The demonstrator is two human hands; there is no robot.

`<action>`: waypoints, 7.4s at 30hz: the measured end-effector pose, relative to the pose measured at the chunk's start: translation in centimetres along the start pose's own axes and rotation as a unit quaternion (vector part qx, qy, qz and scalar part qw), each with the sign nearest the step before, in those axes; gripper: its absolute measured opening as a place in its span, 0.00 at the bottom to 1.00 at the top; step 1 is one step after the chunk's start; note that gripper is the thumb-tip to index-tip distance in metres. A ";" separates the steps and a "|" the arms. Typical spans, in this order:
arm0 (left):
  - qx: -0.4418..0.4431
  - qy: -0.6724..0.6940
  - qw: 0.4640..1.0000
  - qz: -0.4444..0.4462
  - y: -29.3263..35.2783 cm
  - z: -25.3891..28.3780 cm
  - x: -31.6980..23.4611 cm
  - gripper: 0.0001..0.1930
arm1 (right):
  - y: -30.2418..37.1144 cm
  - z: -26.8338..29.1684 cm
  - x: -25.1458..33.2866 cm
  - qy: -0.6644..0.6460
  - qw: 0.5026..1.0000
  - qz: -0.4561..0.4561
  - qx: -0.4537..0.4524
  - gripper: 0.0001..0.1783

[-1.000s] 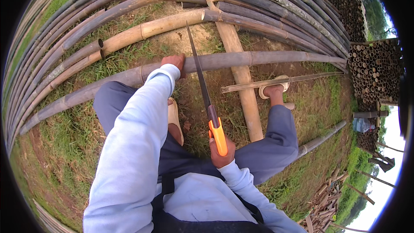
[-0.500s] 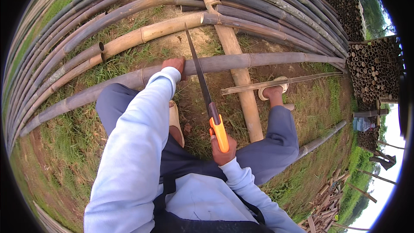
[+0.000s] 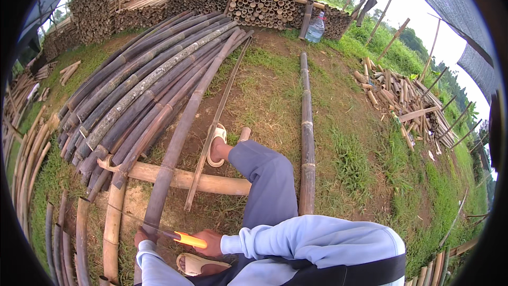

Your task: The person sits on the ground and uses a hand saw to cut long bamboo poles into shorter sections. They position each pole on a wooden support, saw through it, and then move the cut pieces aside to continue with the next pole.

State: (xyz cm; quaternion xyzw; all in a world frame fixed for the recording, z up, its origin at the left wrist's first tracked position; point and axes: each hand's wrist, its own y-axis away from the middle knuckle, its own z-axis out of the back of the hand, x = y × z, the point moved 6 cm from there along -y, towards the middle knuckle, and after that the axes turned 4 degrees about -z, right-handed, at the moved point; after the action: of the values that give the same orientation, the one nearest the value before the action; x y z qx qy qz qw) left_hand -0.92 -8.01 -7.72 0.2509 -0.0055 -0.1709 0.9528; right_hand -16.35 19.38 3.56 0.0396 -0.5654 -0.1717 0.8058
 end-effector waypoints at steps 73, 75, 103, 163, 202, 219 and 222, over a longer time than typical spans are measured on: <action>-0.099 0.086 0.984 -0.124 13.2 21.1 2.7 0.33 | -0.1 1.0 1.1 -0.112 0.993 -0.020 -0.030 0.08; -0.100 0.084 0.983 -0.126 13.2 21.1 2.7 0.33 | -0.2 1.0 1.0 -0.111 0.993 -0.018 -0.029 0.08; -0.260 0.054 0.957 -0.118 14.7 21.8 1.3 0.13 | -1.0 1.3 -0.5 -0.199 0.980 -0.022 0.015 0.06; -0.093 0.054 0.994 -0.013 4.1 0.6 1.2 0.37 | -1.0 2.0 -0.2 -0.049 0.999 0.017 0.007 0.10; -0.077 0.051 0.995 -0.021 3.7 0.9 1.6 0.39 | 5.9 3.5 1.8 0.014 0.999 0.033 -0.005 0.07; -0.093 0.035 0.995 -0.021 2.9 -0.3 1.9 0.33 | 8.1 4.7 3.6 0.018 0.999 -0.045 -0.001 0.11; -0.125 0.019 0.992 -0.014 3.0 -0.5 1.7 0.31 | 2.8 2.7 4.1 0.073 0.997 -0.011 0.001 0.08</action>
State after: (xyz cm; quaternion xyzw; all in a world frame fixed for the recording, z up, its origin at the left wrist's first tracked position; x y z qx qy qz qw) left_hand 1.66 -5.89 -6.86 0.1329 0.0373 -0.1786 0.9742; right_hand -16.94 21.01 8.95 0.0594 -0.5052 -0.1766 0.8427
